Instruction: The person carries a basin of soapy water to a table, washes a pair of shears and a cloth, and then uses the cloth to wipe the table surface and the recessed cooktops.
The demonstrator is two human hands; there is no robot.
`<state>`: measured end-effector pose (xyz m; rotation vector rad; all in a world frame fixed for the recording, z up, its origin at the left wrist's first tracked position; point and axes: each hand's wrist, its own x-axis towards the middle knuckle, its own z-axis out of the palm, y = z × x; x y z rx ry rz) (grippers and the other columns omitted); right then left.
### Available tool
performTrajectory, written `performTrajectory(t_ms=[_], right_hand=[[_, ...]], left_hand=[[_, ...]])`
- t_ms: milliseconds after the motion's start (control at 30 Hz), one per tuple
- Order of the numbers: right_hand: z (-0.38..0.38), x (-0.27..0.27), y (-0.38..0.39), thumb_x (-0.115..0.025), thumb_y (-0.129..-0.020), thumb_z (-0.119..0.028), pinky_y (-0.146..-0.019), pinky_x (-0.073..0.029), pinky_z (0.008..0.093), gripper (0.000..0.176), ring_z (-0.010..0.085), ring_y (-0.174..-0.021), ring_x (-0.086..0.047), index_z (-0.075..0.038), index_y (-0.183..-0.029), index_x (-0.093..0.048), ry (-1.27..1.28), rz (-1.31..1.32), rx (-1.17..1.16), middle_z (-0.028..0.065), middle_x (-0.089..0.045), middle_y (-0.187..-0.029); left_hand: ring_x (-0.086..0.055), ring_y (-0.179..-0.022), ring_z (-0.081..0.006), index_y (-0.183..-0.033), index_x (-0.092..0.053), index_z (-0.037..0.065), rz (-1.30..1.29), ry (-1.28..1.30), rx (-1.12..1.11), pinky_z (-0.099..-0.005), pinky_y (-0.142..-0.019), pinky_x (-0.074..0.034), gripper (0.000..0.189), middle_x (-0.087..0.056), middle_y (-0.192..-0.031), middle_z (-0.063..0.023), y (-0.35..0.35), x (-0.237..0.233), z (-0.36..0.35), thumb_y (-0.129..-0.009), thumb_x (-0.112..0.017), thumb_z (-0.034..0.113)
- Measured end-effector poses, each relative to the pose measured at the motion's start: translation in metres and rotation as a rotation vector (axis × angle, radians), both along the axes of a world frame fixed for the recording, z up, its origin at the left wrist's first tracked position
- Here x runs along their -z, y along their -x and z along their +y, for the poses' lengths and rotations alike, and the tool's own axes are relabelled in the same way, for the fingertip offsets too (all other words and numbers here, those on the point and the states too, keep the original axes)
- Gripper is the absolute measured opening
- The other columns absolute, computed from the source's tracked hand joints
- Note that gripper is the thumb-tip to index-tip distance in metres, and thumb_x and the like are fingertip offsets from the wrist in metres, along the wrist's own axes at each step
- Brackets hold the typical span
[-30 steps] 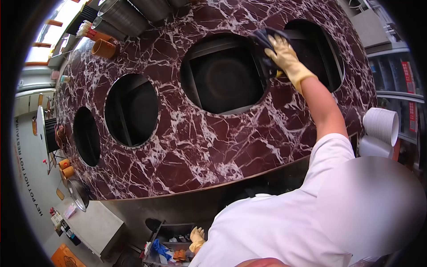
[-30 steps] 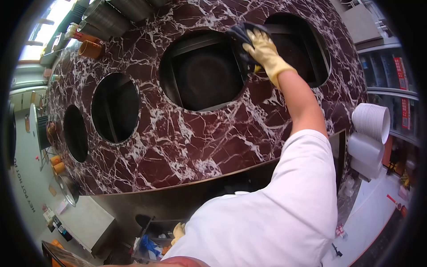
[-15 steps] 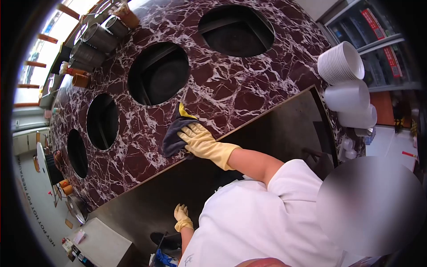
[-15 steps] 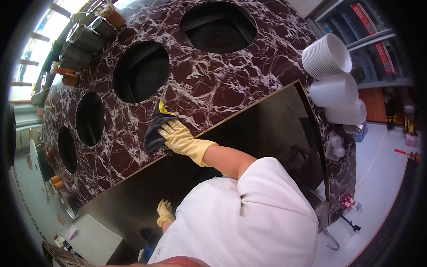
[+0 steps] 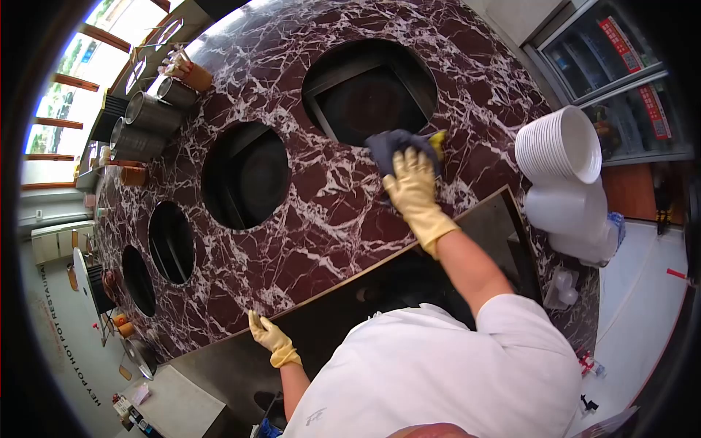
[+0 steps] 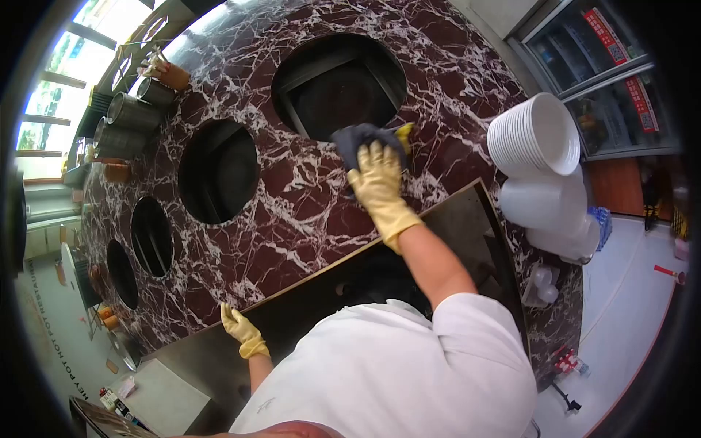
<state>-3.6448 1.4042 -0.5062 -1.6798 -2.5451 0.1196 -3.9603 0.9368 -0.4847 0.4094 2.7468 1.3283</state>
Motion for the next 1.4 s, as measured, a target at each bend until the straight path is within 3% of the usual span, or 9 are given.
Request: performTrajectory(t_ms=[67,333,500,667,833,933,1067,1233,1400], right_hand=[[-0.004,-0.005,0.032,-0.073,-0.094,-0.051,-0.131,-0.024,0.0574,0.085,0.0512,-0.153,-0.04,-0.007,-0.163,-0.049,0.155,0.252,0.121,0.0281,-0.043,-0.169],[0.344,0.028,-0.128,-0.054,-0.108,-0.056,-0.124,-0.038,0.0562,0.075,0.0481,-0.149,-0.047,-0.007,-0.164,-0.046,-0.054,-0.113,0.627,0.0208,-0.047,-0.168],[0.541,0.042,0.031,-0.045,-0.106,-0.069,-0.125,-0.035,0.055,0.079,0.0418,-0.149,-0.046,-0.014,-0.163,-0.048,-0.092,-0.098,0.393,0.0135,-0.047,-0.167],[0.484,0.016,0.319,-0.051,-0.108,-0.059,-0.13,-0.033,0.052,0.07,0.0382,-0.158,-0.042,-0.019,-0.166,-0.048,-0.065,0.049,-0.295,0.01,-0.043,-0.174],[0.359,0.013,0.363,-0.074,-0.088,-0.01,-0.105,-0.058,0.0409,0.033,0.0274,-0.117,-0.073,-0.019,-0.12,-0.079,0.07,0.445,-0.845,0.0042,-0.077,-0.128],[0.322,0.002,0.28,-0.073,-0.088,-0.007,-0.103,-0.058,0.0448,0.048,0.0358,-0.117,-0.072,-0.018,-0.135,-0.07,0.326,0.606,-0.659,0.0127,-0.075,-0.128],[0.364,0.059,0.16,-0.06,-0.106,0.003,-0.1,-0.057,0.0321,0.026,0.0148,-0.108,-0.073,-0.004,-0.13,-0.067,0.624,1.318,-0.092,0.0073,-0.076,-0.119],[0.404,0.125,0.099,-0.065,-0.105,-0.043,-0.127,-0.036,0.0541,0.071,0.0454,-0.155,-0.043,-0.007,-0.163,-0.047,0.096,0.074,0.079,0.0277,-0.045,-0.168],[0.353,0.129,0.187,-0.067,-0.101,-0.029,-0.127,-0.034,0.0543,0.059,0.0443,-0.15,-0.048,-0.008,-0.156,-0.057,-0.113,0.251,-0.597,0.0225,-0.056,-0.16]], left_hand=[[-0.059,-0.144,-0.0343,-0.153,-0.056,-0.003,0.083,0.106,0.121,-0.0423,-0.125,-0.042,0.048,-0.062,-0.154,-0.0212,-0.011,-0.006,0.101,-0.107,-0.063,0.004],[-0.036,-0.158,-0.0484,-0.162,-0.044,0.004,0.286,0.772,0.059,-0.0611,-0.132,-0.023,0.056,-0.041,-0.169,-0.0272,-0.04,0.02,0.23,-0.114,-0.052,0.031],[-0.035,-0.159,-0.0462,-0.163,-0.042,0.001,0.318,0.829,0.085,-0.0578,-0.134,-0.021,0.056,-0.04,-0.17,-0.0278,-0.038,0.016,0.233,-0.115,-0.051,0.027],[-0.037,-0.158,-0.0473,-0.161,-0.045,0.0,0.305,0.784,0.085,-0.0601,-0.132,-0.024,0.056,-0.042,-0.169,-0.0267,-0.039,0.01,0.239,-0.112,-0.055,0.024],[-0.037,-0.158,-0.0473,-0.161,-0.046,0.001,0.304,0.745,0.094,-0.0599,-0.133,-0.023,0.055,-0.042,-0.169,-0.0263,-0.039,0.009,0.238,-0.113,-0.053,0.027],[-0.04,-0.156,-0.0474,-0.16,-0.048,0.0,0.276,0.729,0.047,-0.0599,-0.132,-0.024,0.054,-0.043,-0.168,-0.0275,-0.042,0.004,0.245,-0.113,-0.053,0.027],[-0.043,-0.153,-0.0476,-0.158,-0.05,0.0,0.33,0.736,0.079,-0.0599,-0.132,-0.026,0.053,-0.045,-0.166,-0.0275,-0.038,0.009,0.238,-0.112,-0.055,0.027],[-0.042,-0.154,-0.0474,-0.158,-0.049,0.0,0.316,0.747,0.063,-0.0597,-0.132,-0.026,0.054,-0.046,-0.166,-0.0277,-0.037,0.007,0.244,-0.112,-0.055,0.028],[-0.037,-0.158,-0.0487,-0.161,-0.046,0.001,0.255,0.724,0.056,-0.0586,-0.133,-0.024,0.056,-0.042,-0.169,-0.0265,-0.04,0.007,0.242,-0.113,-0.054,0.028]])
